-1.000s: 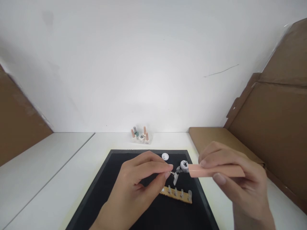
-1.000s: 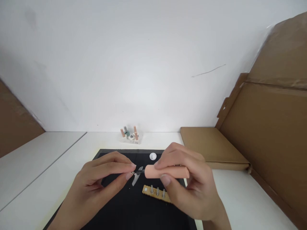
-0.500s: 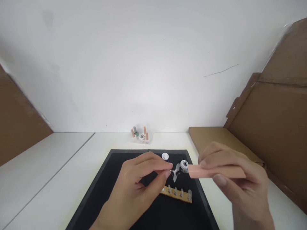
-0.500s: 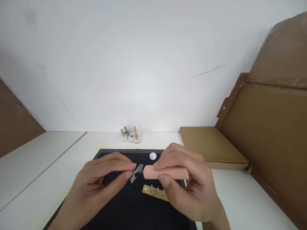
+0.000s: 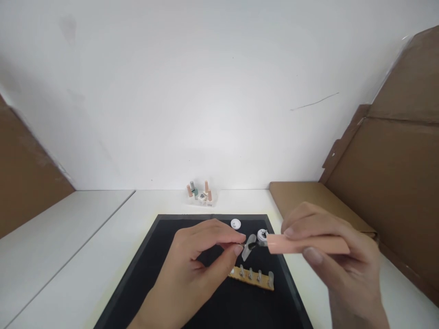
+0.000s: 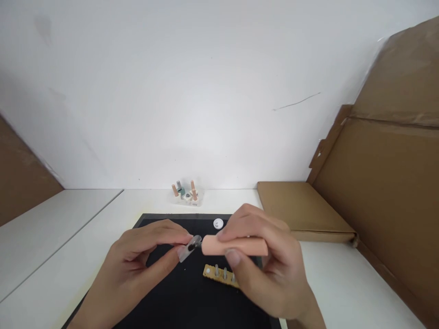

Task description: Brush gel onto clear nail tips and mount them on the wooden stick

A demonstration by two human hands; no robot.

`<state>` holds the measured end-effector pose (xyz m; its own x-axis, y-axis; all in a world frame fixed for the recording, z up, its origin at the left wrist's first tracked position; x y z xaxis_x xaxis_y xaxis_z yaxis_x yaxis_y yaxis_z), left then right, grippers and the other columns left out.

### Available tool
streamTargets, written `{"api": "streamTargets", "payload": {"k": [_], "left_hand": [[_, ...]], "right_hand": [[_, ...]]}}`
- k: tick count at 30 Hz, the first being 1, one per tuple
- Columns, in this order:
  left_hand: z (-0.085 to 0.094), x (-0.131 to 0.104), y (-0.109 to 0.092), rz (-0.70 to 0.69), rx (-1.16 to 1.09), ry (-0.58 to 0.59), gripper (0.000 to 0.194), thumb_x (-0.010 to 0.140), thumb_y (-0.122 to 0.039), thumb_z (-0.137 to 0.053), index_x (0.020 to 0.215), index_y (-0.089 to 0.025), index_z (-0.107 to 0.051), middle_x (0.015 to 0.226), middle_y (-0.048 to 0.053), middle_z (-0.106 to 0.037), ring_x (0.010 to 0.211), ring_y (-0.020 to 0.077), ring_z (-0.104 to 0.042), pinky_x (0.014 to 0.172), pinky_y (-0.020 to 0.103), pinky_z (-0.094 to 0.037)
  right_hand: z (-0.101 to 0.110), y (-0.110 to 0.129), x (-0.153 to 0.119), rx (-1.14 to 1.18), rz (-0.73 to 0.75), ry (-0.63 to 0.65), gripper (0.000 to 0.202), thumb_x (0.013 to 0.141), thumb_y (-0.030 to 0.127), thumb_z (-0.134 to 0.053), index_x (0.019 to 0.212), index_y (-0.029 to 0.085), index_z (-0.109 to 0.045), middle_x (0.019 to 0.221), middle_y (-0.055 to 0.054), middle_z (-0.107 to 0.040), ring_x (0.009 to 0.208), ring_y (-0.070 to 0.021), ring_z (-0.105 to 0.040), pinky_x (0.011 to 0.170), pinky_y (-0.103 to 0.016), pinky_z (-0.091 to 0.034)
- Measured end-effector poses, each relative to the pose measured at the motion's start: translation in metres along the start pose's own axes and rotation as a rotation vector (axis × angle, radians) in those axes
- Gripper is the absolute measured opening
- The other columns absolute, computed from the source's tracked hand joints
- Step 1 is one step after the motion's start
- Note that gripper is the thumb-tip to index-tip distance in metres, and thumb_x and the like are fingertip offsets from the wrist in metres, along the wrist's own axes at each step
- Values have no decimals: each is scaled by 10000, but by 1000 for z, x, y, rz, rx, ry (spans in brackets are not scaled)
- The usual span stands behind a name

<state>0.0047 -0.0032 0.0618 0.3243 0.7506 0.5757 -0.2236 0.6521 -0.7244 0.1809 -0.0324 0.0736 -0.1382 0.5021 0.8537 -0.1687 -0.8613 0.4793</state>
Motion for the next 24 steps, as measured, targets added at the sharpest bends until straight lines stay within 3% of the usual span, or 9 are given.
{"api": "streamTargets", "payload": {"k": [7,13,17,24], "left_hand": [[4,-8,11,90,-95,-4,230,801,-39,-656,798,-225,-791,720,-20,-761,649,100,-695,590,134,-534],[0,0,19,149,-178,13,291,822,-53,-675,863,-301,-821,766,-37,-769,698,100,-696,628,136,-533],[-2,-5,18,192,-234,37,263,833,-68,-684,856,-290,-823,750,-30,-755,681,99,-680,613,135,-523],[0,-14,28,242,-285,49,238,847,-77,-676,789,-268,-807,707,-29,-719,657,93,-656,604,129,-512]], "right_hand": [[7,-10,-11,42,-7,-108,133,953,220,-596,1010,234,-715,764,-40,-654,665,-188,-547,550,-331,-440],[-3,-2,-4,64,-11,-21,150,976,305,-562,981,229,-691,703,-26,-620,606,-172,-558,521,-331,-450],[-1,0,-2,13,19,-6,143,974,275,-558,1003,232,-691,735,-24,-651,657,-175,-588,552,-321,-475],[4,-8,-8,44,20,-90,148,959,247,-585,1022,237,-718,774,-38,-672,661,-189,-555,546,-331,-443]]}}
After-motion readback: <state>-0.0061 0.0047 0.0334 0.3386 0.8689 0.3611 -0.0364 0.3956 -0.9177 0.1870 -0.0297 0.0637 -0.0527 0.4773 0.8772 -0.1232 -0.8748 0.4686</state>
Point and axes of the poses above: each hand's wrist, its own x-axis towards the middle knuckle, its own z-axis out of the back of the hand, y = z × x, the point moved 7 cm from there along x, towards the middle knuckle
